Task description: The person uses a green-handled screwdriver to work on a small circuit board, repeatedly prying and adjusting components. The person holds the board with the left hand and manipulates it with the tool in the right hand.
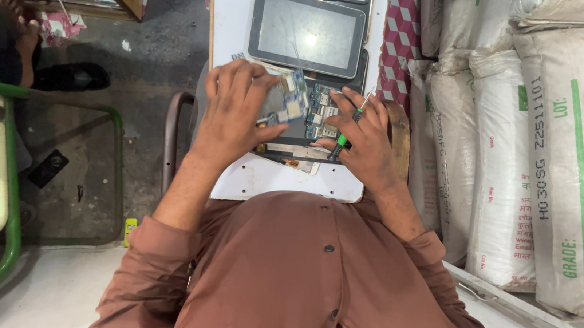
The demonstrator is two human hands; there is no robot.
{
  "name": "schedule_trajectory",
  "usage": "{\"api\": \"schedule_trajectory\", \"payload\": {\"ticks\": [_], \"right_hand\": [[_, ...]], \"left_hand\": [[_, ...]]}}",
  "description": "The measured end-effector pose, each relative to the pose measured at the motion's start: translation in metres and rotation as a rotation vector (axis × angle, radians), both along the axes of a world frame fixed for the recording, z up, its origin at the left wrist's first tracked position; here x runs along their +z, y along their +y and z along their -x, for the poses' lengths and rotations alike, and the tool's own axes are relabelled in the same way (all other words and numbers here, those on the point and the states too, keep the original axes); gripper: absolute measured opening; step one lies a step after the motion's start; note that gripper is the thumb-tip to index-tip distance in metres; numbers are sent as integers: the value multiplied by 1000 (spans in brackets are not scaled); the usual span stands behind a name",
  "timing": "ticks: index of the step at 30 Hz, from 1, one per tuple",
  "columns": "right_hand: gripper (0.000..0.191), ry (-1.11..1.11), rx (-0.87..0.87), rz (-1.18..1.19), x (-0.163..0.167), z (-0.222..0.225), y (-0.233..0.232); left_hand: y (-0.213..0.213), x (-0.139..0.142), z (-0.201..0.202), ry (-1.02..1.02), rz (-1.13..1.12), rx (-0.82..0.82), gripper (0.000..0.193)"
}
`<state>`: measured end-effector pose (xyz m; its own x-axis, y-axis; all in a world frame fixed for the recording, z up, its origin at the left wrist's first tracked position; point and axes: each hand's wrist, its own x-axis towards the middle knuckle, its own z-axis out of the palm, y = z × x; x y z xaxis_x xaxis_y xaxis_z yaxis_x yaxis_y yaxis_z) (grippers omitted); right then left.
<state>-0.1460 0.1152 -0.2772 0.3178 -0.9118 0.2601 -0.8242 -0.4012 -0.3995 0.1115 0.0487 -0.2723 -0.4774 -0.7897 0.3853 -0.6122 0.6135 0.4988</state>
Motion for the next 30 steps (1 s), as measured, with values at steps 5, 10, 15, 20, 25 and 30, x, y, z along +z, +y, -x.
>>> {"api": "schedule_trajectory", "payload": {"ticks": [5,10,15,20,25,30], "right_hand": [[41,-12,21,-10,5,-2,-2],[49,-10,8,-25,4,-3,0],[66,-40,-28,-31,1,-6,1],[68,-46,-30,-50,1,-6,-1],[68,-71,-29,-56,1,-6,-1],[66,-50,-29,-51,1,-7,0]], "left_hand": [[-4,-3,25,-20,91,217,73],[-8,-12,48,-20,108,322,73],[-31,-24,65,-13,121,354,75],[-61,-32,77,-41,145,355,76],[-61,-35,78,-23,150,325,83],[-57,-36,60,94,38,178,73]]}}
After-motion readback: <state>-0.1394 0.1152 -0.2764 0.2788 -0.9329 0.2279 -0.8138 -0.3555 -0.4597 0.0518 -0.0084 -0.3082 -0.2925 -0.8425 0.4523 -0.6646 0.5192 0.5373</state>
